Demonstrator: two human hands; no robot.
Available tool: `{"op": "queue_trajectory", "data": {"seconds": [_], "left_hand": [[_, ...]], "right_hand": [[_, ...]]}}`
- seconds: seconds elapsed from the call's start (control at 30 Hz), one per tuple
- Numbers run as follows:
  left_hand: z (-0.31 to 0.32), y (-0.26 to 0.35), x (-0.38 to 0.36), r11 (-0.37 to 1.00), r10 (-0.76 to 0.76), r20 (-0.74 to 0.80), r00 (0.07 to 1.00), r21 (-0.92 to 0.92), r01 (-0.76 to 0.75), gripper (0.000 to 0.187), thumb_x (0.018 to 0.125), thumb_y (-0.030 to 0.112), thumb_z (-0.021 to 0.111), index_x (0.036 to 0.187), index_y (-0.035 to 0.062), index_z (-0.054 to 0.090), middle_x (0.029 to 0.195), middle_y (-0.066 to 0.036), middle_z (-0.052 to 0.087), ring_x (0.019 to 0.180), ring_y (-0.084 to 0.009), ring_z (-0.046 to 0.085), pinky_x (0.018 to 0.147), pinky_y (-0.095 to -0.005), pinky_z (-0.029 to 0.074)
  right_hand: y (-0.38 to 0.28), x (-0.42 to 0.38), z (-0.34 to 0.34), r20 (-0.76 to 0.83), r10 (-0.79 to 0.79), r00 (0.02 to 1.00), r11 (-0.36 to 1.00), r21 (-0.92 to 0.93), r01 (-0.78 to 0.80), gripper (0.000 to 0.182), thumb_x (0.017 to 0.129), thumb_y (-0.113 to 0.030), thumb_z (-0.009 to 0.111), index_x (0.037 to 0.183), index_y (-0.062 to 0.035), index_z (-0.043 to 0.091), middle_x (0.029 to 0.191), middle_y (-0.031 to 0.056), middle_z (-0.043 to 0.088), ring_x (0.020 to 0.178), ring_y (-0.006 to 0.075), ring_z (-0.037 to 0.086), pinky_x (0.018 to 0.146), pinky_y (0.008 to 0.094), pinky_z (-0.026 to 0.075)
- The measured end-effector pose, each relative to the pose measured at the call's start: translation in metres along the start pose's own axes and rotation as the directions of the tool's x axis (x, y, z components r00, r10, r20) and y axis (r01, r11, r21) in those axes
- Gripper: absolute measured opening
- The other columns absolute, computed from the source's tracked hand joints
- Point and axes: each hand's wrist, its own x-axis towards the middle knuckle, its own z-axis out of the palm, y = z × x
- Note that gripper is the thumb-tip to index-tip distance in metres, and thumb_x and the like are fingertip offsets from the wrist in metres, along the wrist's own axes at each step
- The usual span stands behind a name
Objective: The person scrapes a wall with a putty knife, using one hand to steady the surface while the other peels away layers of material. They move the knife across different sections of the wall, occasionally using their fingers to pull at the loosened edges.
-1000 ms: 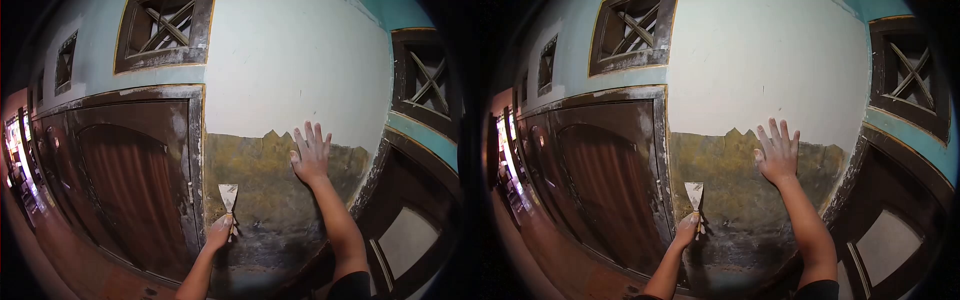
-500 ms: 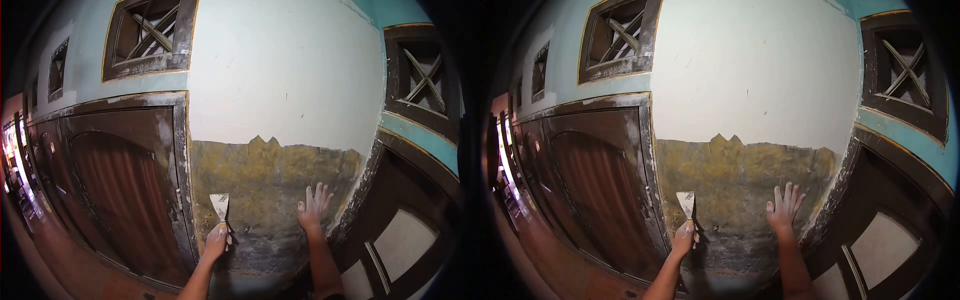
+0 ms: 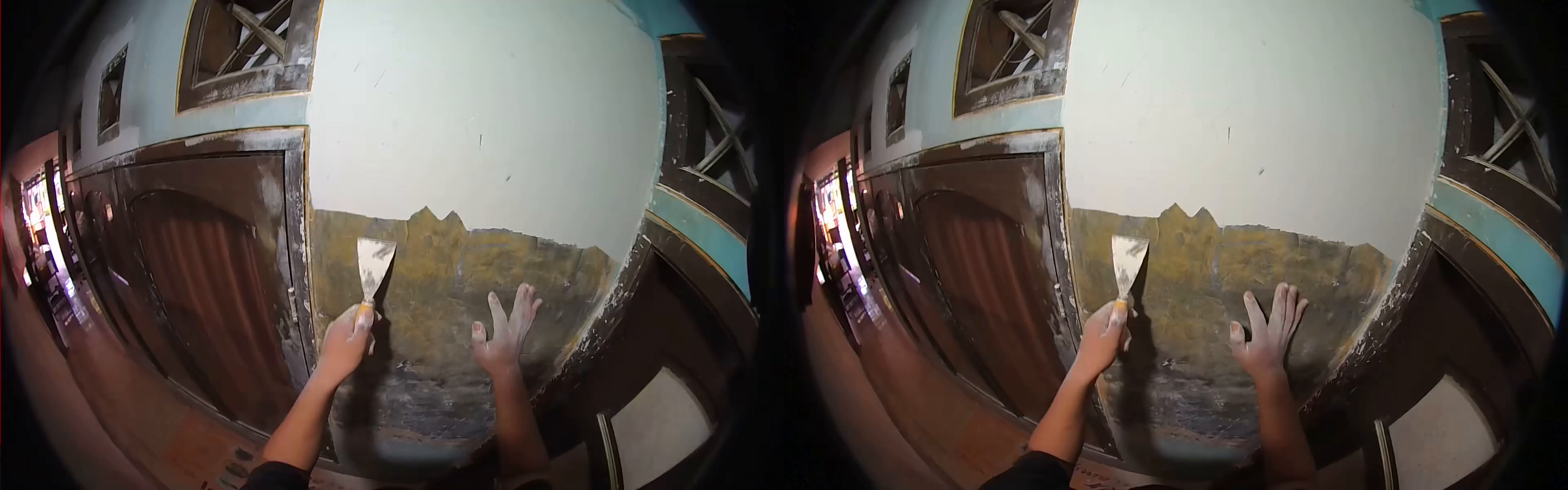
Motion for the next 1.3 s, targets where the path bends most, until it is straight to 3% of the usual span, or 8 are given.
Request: {"op": "queue_trajectory", "data": {"seconds": [0.17,0.43,0.47,0.67,0.77,1.1,1.17,1.3], "left_hand": [[0.001,0.031,0.01,0.999,0.025,-0.015,1.0,0.042,-0.024,0.043,0.107,0.042,0.043,0.095,0.0024,0.056,0.06,0.001,0.048,0.051,-0.0083,0.048,0.05,-0.0271,0.038],[-0.001,0.032,0.018,0.994,0.035,-0.034,0.999,0.107,-0.031,0.047,0.106,0.045,0.042,0.093,0.0026,0.058,0.055,-0.004,0.051,0.049,-0.0141,0.054,0.052,-0.0321,0.042],[-0.002,0.038,0.018,0.994,0.026,0.001,1.0,0.107,-0.026,0.045,0.107,0.044,0.042,0.091,0.0038,0.055,0.059,0.0,0.049,0.052,-0.0093,0.05,0.051,-0.0275,0.039],[0.002,0.033,0.019,0.988,0.052,-0.034,0.998,0.15,-0.046,0.049,0.106,0.046,0.039,0.093,0.0033,0.059,0.058,-0.004,0.052,0.053,-0.0159,0.055,0.054,-0.0334,0.042],[0.002,0.027,0.019,0.994,0.061,-0.027,0.998,0.093,-0.059,0.046,0.107,0.043,0.041,0.091,0.0029,0.055,0.06,0.001,0.047,0.051,-0.0083,0.047,0.05,-0.0274,0.037],[0.009,0.027,0.022,0.993,0.068,-0.049,0.996,0.103,-0.063,0.044,0.107,0.043,0.041,0.092,0.0034,0.055,0.059,0.0,0.048,0.052,-0.0091,0.047,0.051,-0.027,0.037],[0.015,0.009,0.016,0.998,0.03,-0.05,0.998,0.06,-0.027,0.048,0.106,0.046,0.04,0.092,0.0035,0.057,0.057,-0.004,0.053,0.05,-0.014,0.053,0.053,-0.0325,0.041],[0.014,0.021,0.026,0.997,0.055,-0.028,0.998,0.057,-0.053,0.045,0.107,0.044,0.039,0.092,0.0038,0.054,0.059,0.0,0.047,0.051,-0.0094,0.047,0.05,-0.027,0.037]], "right_hand": [[-0.008,0.033,0.013,-0.037,-0.05,0.998,0.999,0.014,0.05,0.052,0.087,-0.038,0.061,0.133,-0.014,0.062,0.157,0.0316,0.024,0.147,0.0514,0.016,0.115,0.071,0.006],[-0.016,0.027,0.031,-0.045,-0.024,0.999,0.996,-0.089,0.02,0.052,0.09,-0.047,0.057,0.136,-0.0246,0.06,0.157,0.0239,0.032,0.149,0.045,0.019,0.116,0.0703,0.006],[-0.015,0.027,0.032,-0.053,-0.018,0.998,0.996,-0.083,0.014,0.051,0.09,-0.047,0.057,0.135,-0.0257,0.061,0.157,0.0237,0.033,0.149,0.0448,0.021,0.116,0.0701,0.007],[-0.018,0.028,0.032,-0.032,0.002,0.999,0.993,-0.115,-0.006,0.051,0.089,-0.048,0.058,0.135,-0.0265,0.061,0.156,0.0236,0.035,0.149,0.0442,0.021,0.116,0.0705,0.008],[-0.021,0.03,0.03,-0.008,0.039,0.999,0.991,-0.129,-0.04,0.053,0.088,-0.049,0.059,0.136,-0.027,0.06,0.156,0.0217,0.035,0.149,0.0442,0.021,0.116,0.0706,0.008],[-0.025,0.034,0.032,0.03,0.098,0.995,0.975,-0.203,-0.09,0.052,0.088,-0.049,0.06,0.136,-0.0303,0.061,0.159,0.0135,0.036,0.15,0.0404,0.022,0.115,0.0702,0.01],[-0.023,0.032,0.035,-0.003,0.073,0.997,0.977,-0.2,-0.072,0.051,0.089,-0.05,0.06,0.136,-0.0303,0.062,0.158,0.0137,0.037,0.15,0.0401,0.022,0.115,0.0702,0.01],[-0.024,0.032,0.033,0.001,0.058,0.998,0.976,-0.21,-0.057,0.05,0.089,-0.049,0.059,0.135,-0.0301,0.062,0.158,0.0136,0.038,0.15,0.0398,0.023,0.115,0.0702,0.01]]}}
